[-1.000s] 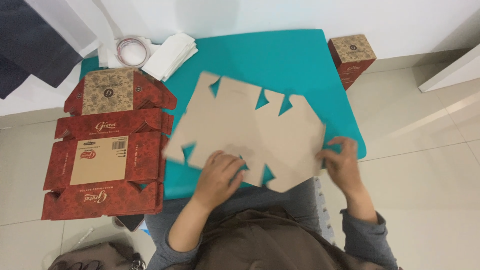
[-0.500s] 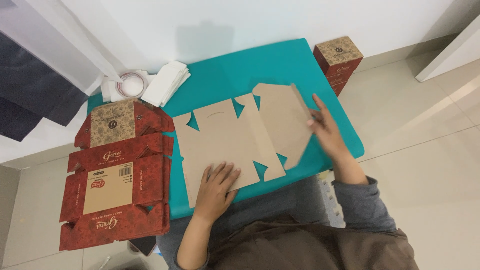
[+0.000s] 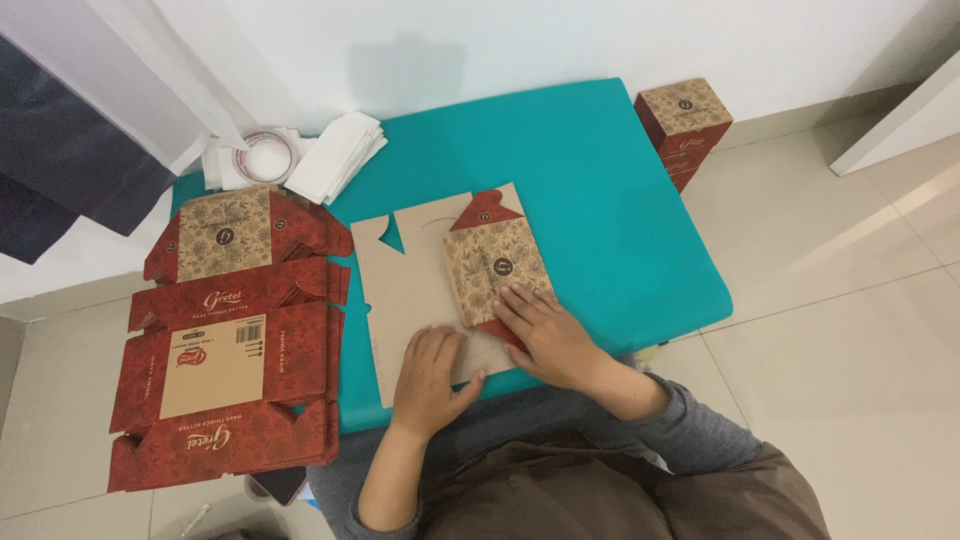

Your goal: The person folds a flat cardboard box blank into a rectangular box, inserts a white paper insert, and closes the lid. The person then places the finished box on a stack of similar boxes on a teal table.

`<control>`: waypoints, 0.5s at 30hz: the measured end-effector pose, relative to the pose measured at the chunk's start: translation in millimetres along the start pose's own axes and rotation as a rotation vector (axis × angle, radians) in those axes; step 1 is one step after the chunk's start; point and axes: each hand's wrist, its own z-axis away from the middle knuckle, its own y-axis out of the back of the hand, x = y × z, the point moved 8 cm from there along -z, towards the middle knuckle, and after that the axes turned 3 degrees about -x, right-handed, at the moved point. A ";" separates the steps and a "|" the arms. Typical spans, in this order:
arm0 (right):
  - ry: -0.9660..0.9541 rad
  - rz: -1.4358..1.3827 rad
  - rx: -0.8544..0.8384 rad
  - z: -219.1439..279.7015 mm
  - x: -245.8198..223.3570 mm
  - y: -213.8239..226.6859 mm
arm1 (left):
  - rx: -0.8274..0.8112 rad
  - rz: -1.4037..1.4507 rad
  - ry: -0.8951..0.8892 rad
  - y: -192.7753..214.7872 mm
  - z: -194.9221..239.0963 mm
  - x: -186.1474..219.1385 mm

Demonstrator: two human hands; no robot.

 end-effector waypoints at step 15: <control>0.000 -0.009 -0.208 35.5 38.3 24.2 | -0.146 -0.154 -0.118 -27.3 -10.8 46.3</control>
